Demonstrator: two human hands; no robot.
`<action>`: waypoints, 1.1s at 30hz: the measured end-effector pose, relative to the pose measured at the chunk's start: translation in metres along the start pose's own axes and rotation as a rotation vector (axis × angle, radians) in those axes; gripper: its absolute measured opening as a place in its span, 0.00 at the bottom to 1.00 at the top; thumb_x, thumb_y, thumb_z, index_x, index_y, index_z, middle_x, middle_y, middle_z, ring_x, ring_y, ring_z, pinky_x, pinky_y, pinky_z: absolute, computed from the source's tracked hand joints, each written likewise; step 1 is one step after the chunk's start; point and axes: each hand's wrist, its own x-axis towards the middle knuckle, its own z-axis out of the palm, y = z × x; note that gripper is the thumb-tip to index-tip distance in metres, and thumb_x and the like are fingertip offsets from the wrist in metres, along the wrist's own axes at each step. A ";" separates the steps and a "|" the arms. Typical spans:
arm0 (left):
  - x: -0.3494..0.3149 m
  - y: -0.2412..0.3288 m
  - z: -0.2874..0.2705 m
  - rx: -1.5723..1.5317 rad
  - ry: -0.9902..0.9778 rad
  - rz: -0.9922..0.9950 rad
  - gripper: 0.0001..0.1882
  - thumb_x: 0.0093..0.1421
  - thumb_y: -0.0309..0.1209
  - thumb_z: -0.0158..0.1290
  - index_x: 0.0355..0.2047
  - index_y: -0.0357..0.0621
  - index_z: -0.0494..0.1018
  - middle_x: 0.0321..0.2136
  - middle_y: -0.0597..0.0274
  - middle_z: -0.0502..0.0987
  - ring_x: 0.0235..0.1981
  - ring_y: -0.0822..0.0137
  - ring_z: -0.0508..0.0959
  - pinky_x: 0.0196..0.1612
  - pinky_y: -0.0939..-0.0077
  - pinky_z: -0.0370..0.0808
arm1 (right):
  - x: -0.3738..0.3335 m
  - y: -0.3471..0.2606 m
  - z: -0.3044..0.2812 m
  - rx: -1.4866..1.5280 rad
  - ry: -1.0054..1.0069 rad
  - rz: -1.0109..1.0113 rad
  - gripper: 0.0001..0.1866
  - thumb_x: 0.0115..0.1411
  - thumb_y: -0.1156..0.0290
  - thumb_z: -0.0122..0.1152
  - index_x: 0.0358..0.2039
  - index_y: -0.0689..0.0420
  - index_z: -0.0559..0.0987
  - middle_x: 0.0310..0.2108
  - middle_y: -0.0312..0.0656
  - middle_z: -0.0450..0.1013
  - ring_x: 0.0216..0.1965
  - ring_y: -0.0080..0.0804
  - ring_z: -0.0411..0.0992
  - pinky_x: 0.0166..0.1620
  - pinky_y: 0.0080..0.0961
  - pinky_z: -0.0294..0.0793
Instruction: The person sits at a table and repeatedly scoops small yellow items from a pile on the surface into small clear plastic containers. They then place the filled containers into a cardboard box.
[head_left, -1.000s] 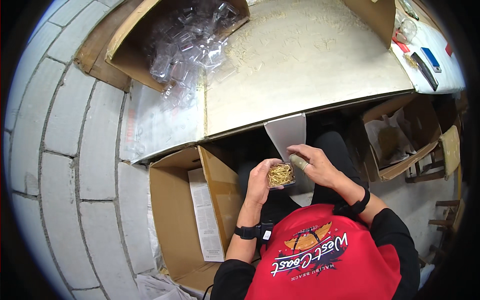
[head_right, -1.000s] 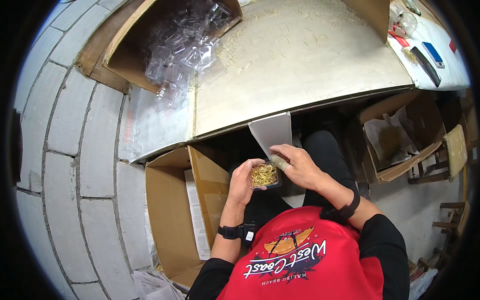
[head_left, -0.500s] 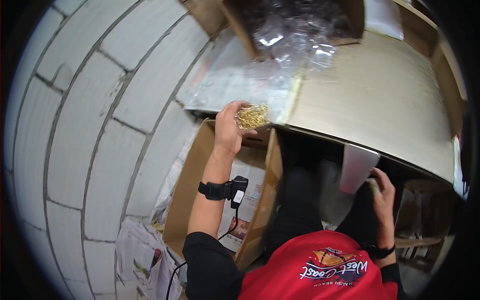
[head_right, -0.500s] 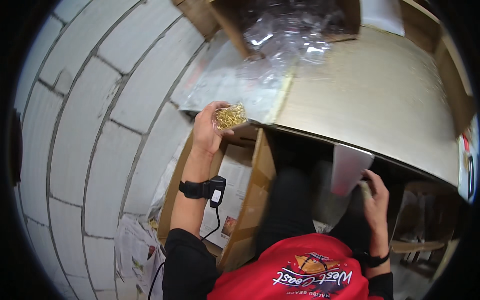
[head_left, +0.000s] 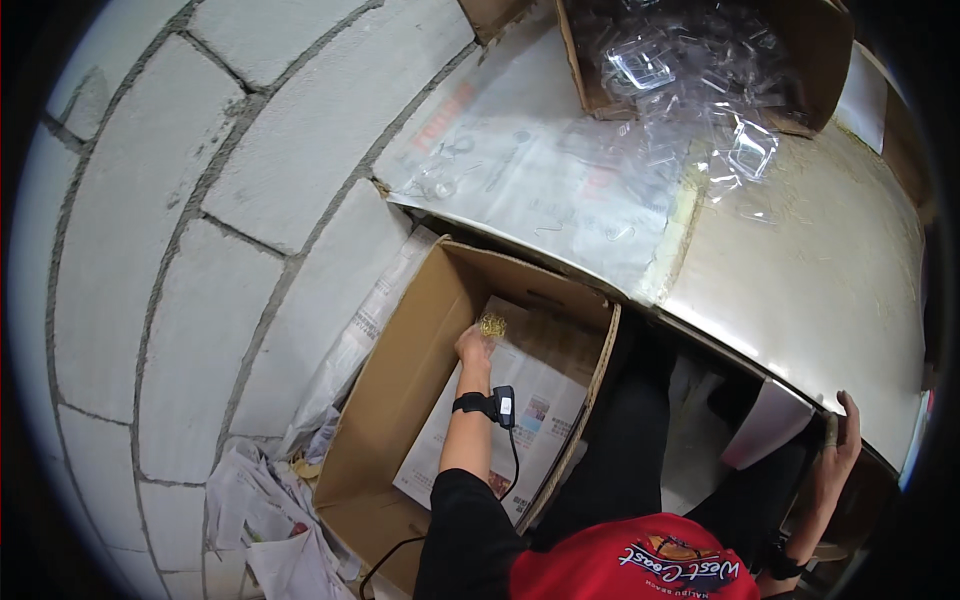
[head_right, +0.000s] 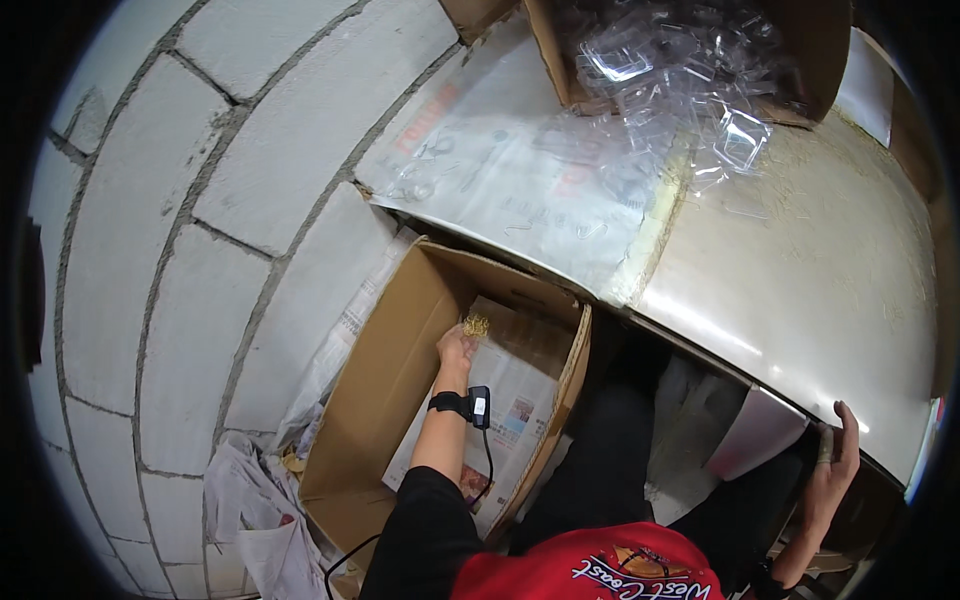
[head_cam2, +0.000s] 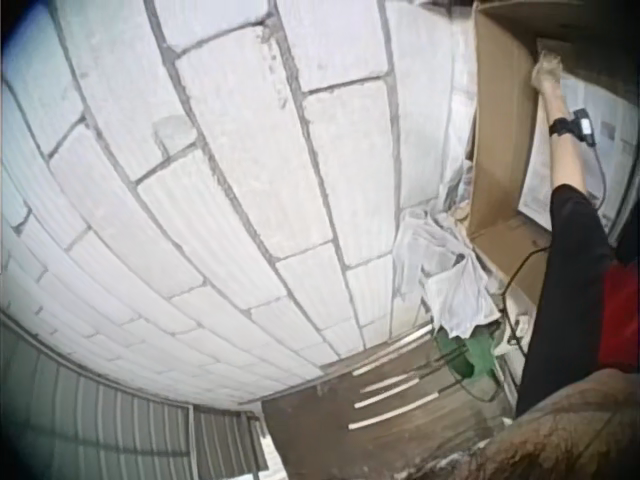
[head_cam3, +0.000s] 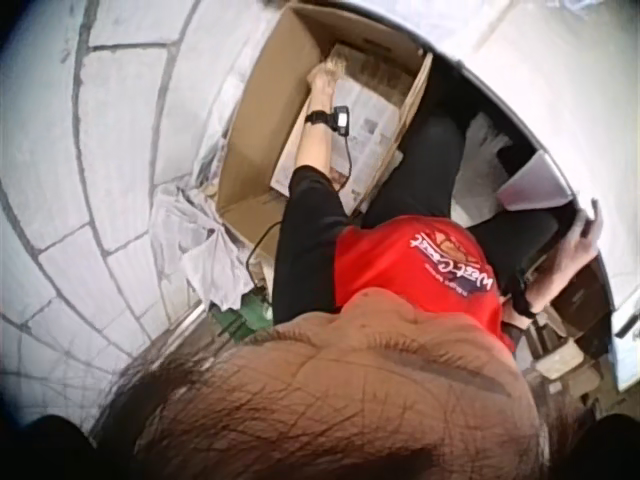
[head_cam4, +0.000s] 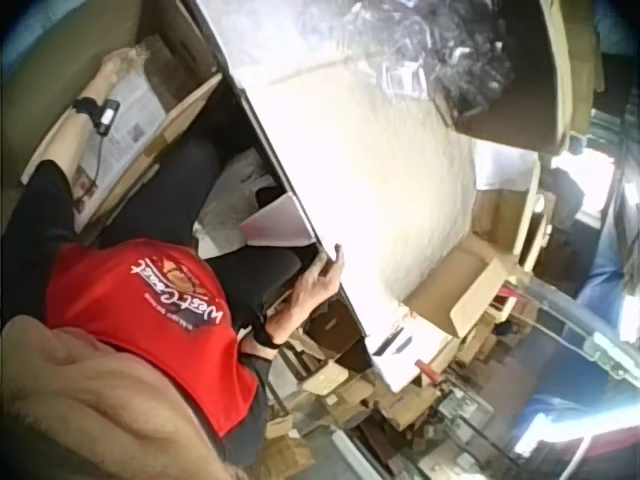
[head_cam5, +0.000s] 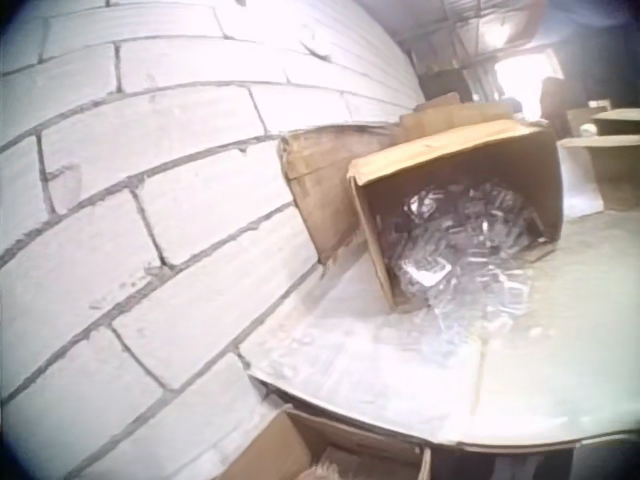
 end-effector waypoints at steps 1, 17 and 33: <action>0.013 -0.011 0.005 -0.019 0.059 -0.022 0.12 0.60 0.26 0.48 0.45 0.40 0.71 0.35 0.56 0.76 0.31 0.64 0.75 0.36 0.64 0.75 | 0.001 0.003 -0.002 -0.048 -0.001 0.027 0.18 0.64 0.78 0.48 0.55 0.61 0.68 0.42 0.41 0.71 0.35 0.24 0.68 0.44 0.21 0.67; 0.071 -0.055 0.006 0.595 0.288 0.316 0.13 0.48 0.18 0.51 0.36 0.31 0.76 0.29 0.53 0.78 0.29 0.59 0.78 0.34 0.71 0.76 | 0.017 -0.006 0.004 -0.290 -0.127 -0.194 0.17 0.58 0.83 0.48 0.49 0.65 0.71 0.49 0.52 0.69 0.51 0.46 0.68 0.55 0.29 0.63; 0.037 0.012 -0.002 0.666 -0.032 0.342 0.06 0.50 0.25 0.48 0.19 0.38 0.71 0.13 0.61 0.69 0.11 0.69 0.67 0.11 0.76 0.64 | 0.173 0.007 -0.052 -0.477 -0.071 -0.250 0.20 0.58 0.63 0.56 0.49 0.58 0.72 0.45 0.52 0.72 0.46 0.50 0.70 0.48 0.39 0.70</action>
